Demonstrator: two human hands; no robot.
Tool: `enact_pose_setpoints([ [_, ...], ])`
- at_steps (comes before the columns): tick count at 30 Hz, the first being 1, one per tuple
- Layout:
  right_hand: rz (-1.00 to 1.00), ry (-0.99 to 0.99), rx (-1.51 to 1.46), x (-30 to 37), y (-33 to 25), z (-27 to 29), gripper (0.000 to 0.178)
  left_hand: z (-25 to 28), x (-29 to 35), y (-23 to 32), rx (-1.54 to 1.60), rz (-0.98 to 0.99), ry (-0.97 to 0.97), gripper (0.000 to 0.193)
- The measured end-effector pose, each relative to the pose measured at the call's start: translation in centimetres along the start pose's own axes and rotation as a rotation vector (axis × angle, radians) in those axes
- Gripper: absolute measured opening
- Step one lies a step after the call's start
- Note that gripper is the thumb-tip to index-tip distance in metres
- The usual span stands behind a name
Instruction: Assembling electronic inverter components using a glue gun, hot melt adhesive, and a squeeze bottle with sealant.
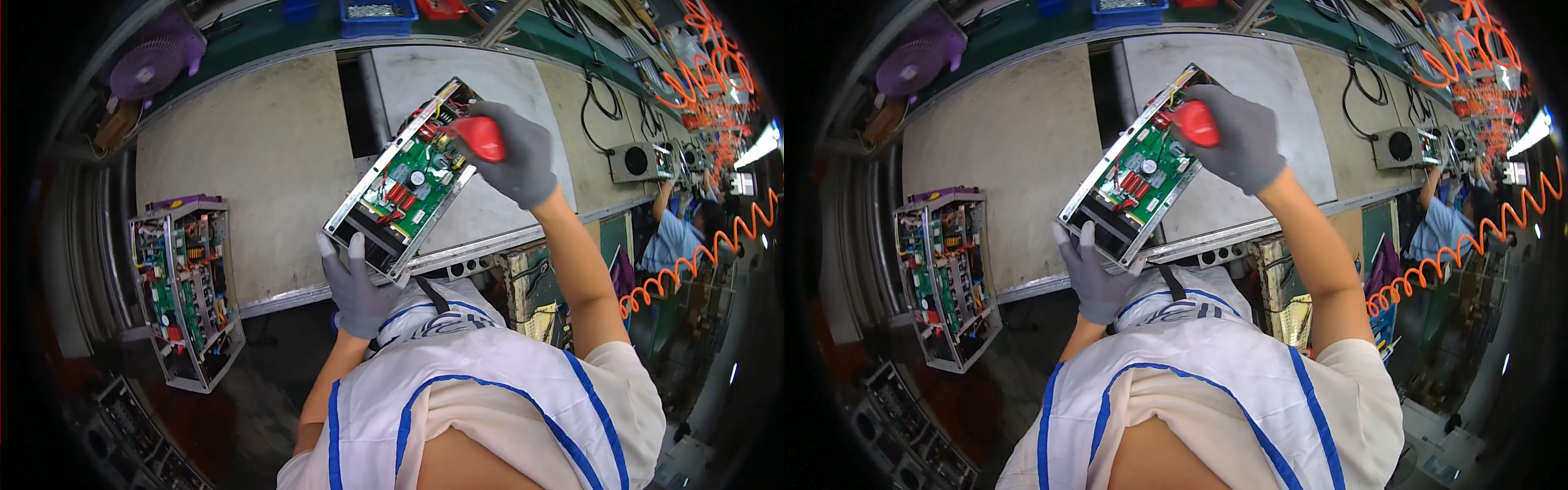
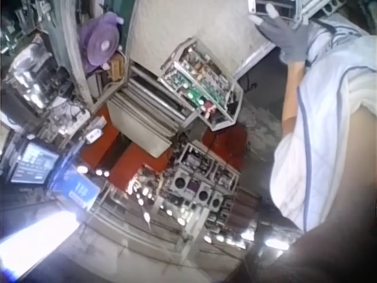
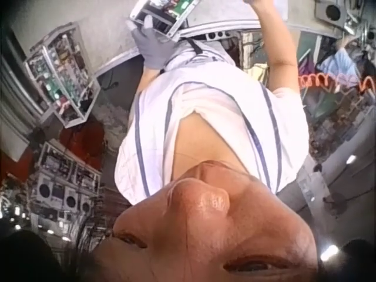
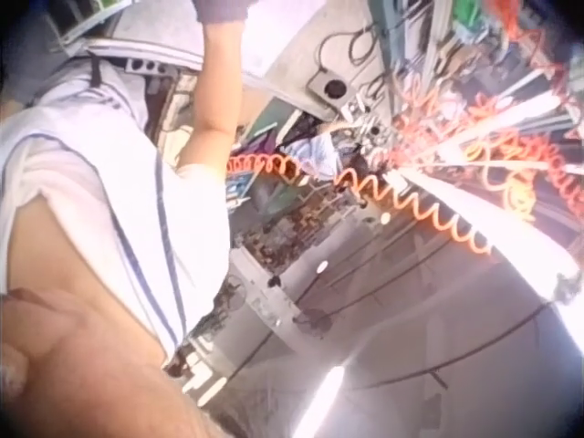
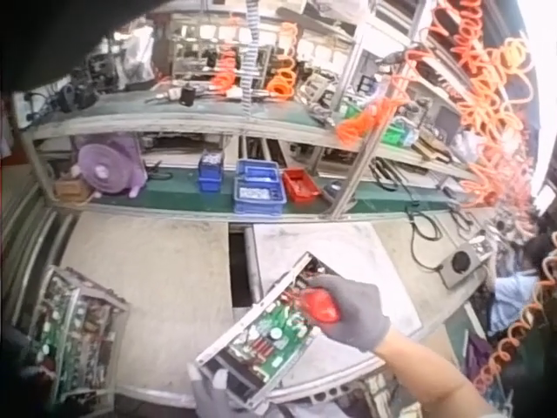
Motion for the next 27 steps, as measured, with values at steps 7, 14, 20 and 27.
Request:
enact_pose_setpoints([
  [7, -0.442, 0.011, -0.58, 5.4, -2.7, 2.5, 0.045, -0.1, 0.1, -0.4, -0.002, 0.015, -0.038, 0.095],
  [14, 0.15, -0.151, -0.353, 6.8, -7.6, -0.6, 0.056, 0.0, 0.1, -0.4, 0.006, 0.037, -0.03, 0.099],
  [20, 0.377, -0.195, -0.188, 7.6, -9.2, -1.3, 0.053, 1.0, -0.4, 0.9, -0.293, 0.067, -0.045, 0.095],
  [27, 0.077, -0.241, -0.245, 3.2, -8.0, 0.5, 0.049, 0.7, -3.3, 2.5, -0.343, 0.039, -0.332, 0.077],
])
Point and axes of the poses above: each hand's wrist, its own x-axis away from the middle knuckle, its own z-axis out of the back of the hand, y = z × x, the point moved 7 cm from there along -x, towards the middle knuckle, and after that the axes turned 9 degrees about -x, right-handed, at the moved point
